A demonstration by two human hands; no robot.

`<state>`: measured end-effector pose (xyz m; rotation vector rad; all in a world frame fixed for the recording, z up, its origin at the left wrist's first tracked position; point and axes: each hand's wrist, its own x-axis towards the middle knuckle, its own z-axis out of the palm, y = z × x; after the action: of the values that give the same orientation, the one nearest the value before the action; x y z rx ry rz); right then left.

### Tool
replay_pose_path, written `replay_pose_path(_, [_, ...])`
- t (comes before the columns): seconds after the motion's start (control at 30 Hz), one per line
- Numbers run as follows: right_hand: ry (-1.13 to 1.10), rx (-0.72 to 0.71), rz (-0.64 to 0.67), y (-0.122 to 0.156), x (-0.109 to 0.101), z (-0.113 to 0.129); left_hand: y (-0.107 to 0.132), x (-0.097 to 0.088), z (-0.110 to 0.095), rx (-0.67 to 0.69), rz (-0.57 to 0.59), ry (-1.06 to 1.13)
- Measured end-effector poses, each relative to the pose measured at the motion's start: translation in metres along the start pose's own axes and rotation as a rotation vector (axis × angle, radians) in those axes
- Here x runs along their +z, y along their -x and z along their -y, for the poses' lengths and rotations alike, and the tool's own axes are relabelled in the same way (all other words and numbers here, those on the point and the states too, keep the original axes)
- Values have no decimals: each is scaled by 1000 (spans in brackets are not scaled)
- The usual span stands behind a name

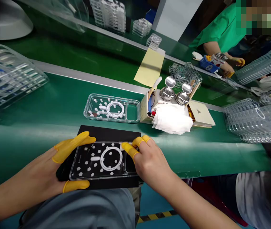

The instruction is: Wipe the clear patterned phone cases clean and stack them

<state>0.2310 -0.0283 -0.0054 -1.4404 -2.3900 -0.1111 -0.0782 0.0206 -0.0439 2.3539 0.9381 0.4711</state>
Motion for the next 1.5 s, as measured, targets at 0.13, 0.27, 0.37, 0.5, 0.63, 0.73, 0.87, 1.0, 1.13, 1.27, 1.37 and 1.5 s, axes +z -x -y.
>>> replay_pose_path(0.13, [-243,-56,128,16,-17,1,-1,-2,0,-10,15,-4])
replay_pose_path(0.27, [-263,-85,141,13,-14,4,-1,-3,-1,-15,32,-8])
replay_pose_path(0.37, [-156,-61,33,-3,-5,3,-2,-3,-1,-5,26,-8])
replay_pose_path(0.5, [-322,-142,159,-12,-13,7,-3,-6,-3,-10,46,-5])
replay_pose_path(0.63, [-296,-180,314,7,-39,2,-1,-7,-5,-21,57,-12])
replay_pose_path(0.73, [-241,-124,254,24,-51,-7,0,-9,-8,-8,59,-56])
replay_pose_path(0.87, [-415,198,-137,29,-50,-11,-9,-21,-16,102,-3,-131])
replay_pose_path(1.0, [-887,764,-434,11,-40,-4,-35,-37,-21,-35,-61,-105])
replay_pose_path(1.13, [-1315,890,-391,-14,-23,-2,-48,-33,-20,-40,-59,-232])
replay_pose_path(1.27, [-973,723,-293,-26,0,7,-34,-20,-20,46,6,-227])
replay_pose_path(1.37, [-431,311,-222,-26,17,35,-17,-15,-17,60,31,-135])
replay_pose_path(1.5, [-254,-119,-145,-22,22,65,-4,-11,-6,69,-14,-79])
